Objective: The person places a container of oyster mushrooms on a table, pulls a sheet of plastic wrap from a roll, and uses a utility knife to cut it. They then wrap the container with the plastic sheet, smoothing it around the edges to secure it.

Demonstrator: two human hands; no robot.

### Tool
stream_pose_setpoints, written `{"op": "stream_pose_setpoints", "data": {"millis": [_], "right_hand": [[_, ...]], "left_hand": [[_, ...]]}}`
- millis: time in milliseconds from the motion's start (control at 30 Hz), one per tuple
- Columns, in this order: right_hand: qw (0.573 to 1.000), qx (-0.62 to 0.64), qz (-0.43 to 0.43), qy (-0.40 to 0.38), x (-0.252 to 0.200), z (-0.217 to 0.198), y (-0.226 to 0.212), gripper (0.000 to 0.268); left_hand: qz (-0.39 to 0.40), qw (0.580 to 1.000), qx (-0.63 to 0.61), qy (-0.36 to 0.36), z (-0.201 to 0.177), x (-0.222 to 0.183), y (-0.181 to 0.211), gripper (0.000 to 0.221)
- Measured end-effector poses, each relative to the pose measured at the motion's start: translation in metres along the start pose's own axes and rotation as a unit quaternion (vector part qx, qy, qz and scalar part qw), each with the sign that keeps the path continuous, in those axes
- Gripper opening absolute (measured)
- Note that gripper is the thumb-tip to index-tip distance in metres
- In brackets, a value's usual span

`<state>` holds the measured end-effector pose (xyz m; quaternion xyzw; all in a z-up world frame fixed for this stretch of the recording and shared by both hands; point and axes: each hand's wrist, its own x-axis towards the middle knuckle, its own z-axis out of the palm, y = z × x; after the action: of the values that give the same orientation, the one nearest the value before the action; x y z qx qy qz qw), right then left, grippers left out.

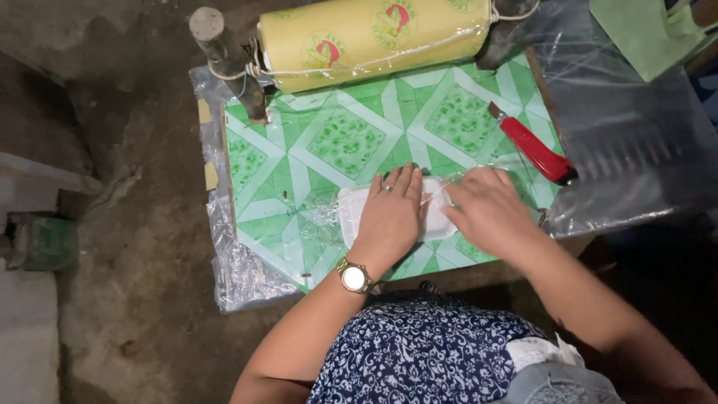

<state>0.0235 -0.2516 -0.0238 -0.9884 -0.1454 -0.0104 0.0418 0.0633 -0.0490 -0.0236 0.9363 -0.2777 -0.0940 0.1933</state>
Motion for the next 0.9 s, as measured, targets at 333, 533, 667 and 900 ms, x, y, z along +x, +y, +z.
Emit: {"op": "stream_pose_setpoints", "data": {"millis": [333, 533, 667, 900], "right_hand": [[0.990, 0.096, 0.095, -0.043, 0.026, 0.012, 0.038, 0.038], [0.964, 0.247, -0.055, -0.085, 0.012, 0.004, 0.072, 0.020], [0.919, 0.384, -0.068, -0.052, -0.003, -0.002, 0.100, 0.012], [0.874, 0.476, 0.067, -0.067, -0.016, 0.011, 0.090, 0.012]], "left_hand": [[0.052, 0.996, 0.012, 0.070, 0.011, -0.007, -0.007, 0.052], [0.056, 0.995, 0.010, 0.084, 0.015, -0.004, -0.017, 0.049], [0.021, 0.999, -0.006, -0.042, -0.011, 0.001, -0.007, 0.055], [0.025, 0.999, -0.027, -0.027, -0.014, 0.000, -0.010, 0.053]]}}
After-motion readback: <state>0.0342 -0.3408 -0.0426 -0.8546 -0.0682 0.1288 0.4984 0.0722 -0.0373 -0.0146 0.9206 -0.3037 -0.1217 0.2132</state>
